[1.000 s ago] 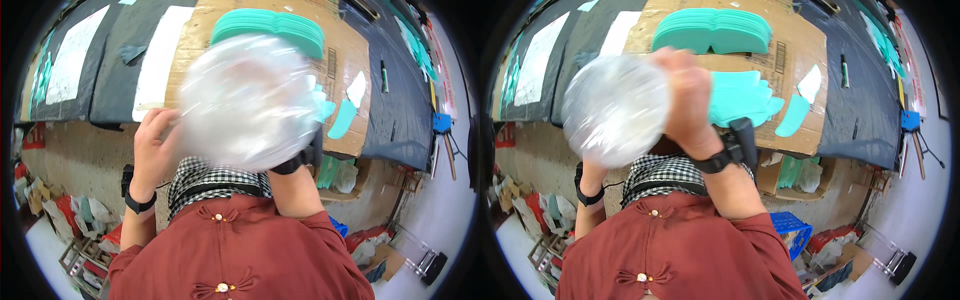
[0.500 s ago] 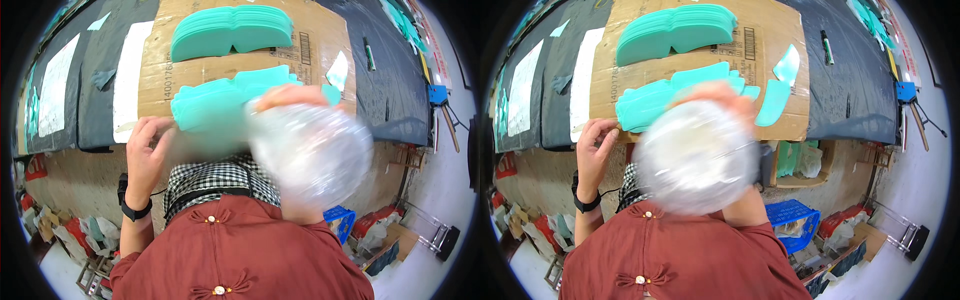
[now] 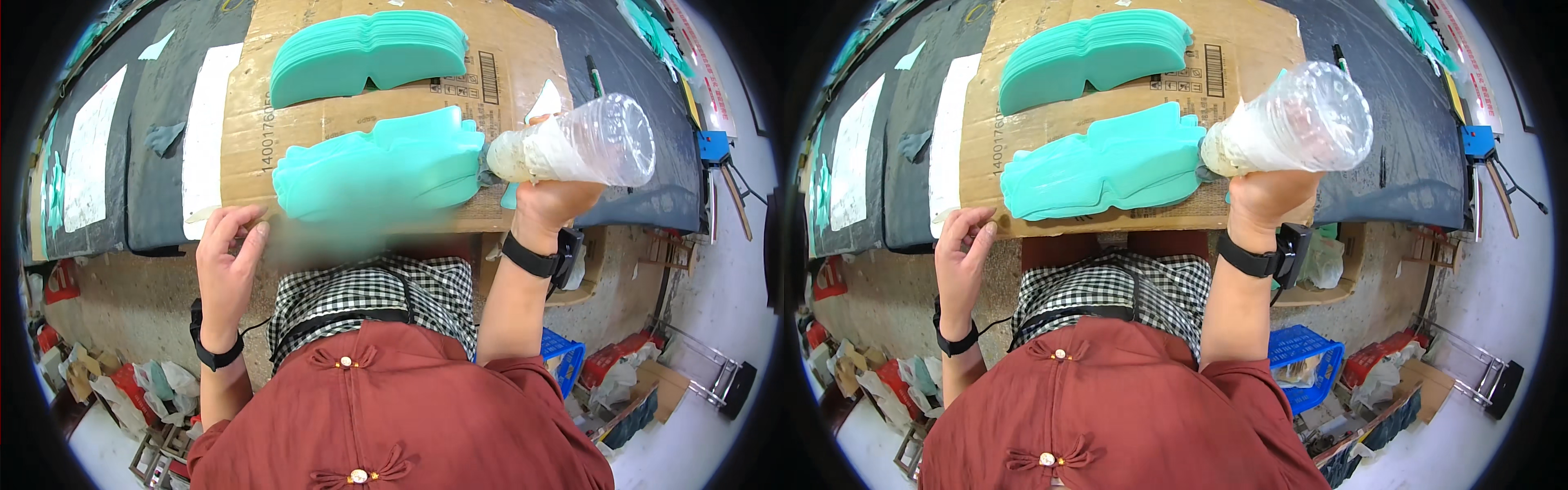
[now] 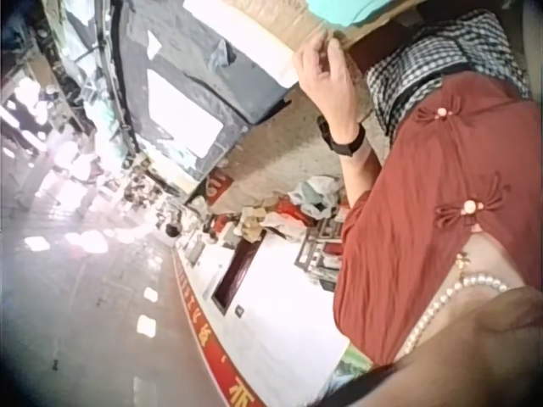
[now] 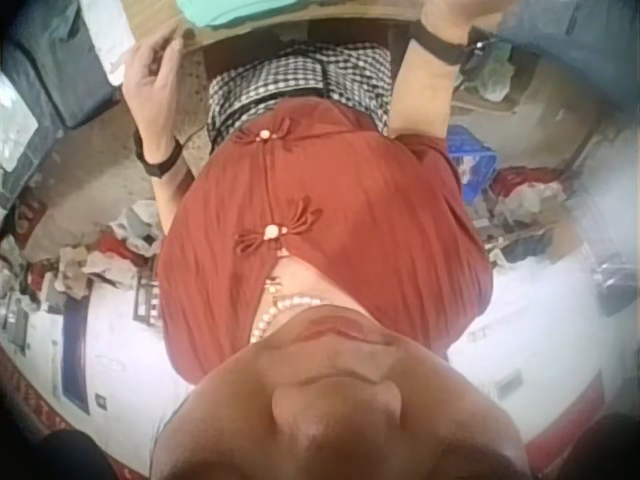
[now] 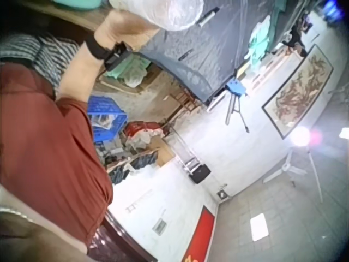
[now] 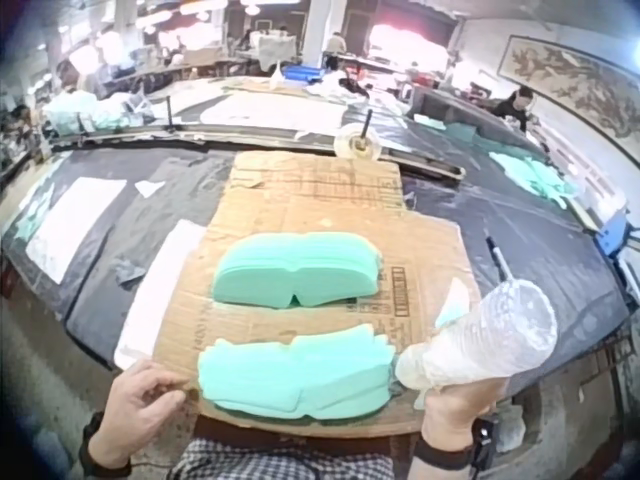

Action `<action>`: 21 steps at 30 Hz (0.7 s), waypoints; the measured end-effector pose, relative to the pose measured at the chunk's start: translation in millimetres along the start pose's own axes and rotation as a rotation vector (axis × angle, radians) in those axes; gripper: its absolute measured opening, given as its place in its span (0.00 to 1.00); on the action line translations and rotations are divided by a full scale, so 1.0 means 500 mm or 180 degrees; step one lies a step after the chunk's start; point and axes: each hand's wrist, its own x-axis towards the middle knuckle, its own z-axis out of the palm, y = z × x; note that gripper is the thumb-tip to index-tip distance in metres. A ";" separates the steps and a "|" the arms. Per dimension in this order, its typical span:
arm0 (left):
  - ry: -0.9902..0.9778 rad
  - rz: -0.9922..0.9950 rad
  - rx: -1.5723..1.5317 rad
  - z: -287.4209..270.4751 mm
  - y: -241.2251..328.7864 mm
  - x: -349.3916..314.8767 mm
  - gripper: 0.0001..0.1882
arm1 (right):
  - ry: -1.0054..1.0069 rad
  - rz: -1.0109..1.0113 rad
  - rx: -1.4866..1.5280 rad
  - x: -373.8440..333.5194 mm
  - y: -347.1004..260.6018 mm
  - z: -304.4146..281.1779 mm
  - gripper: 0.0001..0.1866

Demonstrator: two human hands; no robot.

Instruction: Applying glue from a plastic bottle to green foam shoe components on a workbench.

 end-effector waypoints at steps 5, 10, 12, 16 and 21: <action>0.0072 -0.0052 0.0015 -0.020 -0.016 -0.007 0.11 | -0.0332 -0.0394 -0.0294 -0.005 -0.045 -0.011 0.16; 0.0154 -0.0119 -0.0171 -0.037 -0.043 -0.020 0.11 | 0.0047 0.0285 0.1109 -0.008 -0.075 0.023 0.20; 0.0175 -0.0162 -0.0192 -0.044 -0.047 -0.023 0.11 | 0.0130 0.0864 0.1195 -0.005 -0.077 0.042 0.26; 0.0226 -0.0239 -0.0354 -0.048 -0.054 -0.025 0.11 | -0.0598 0.0924 0.2406 -0.006 -0.092 0.085 0.17; 0.0269 -0.0154 -0.0346 -0.050 -0.045 -0.024 0.11 | -0.1674 0.1094 0.2329 -0.101 -0.153 0.152 0.30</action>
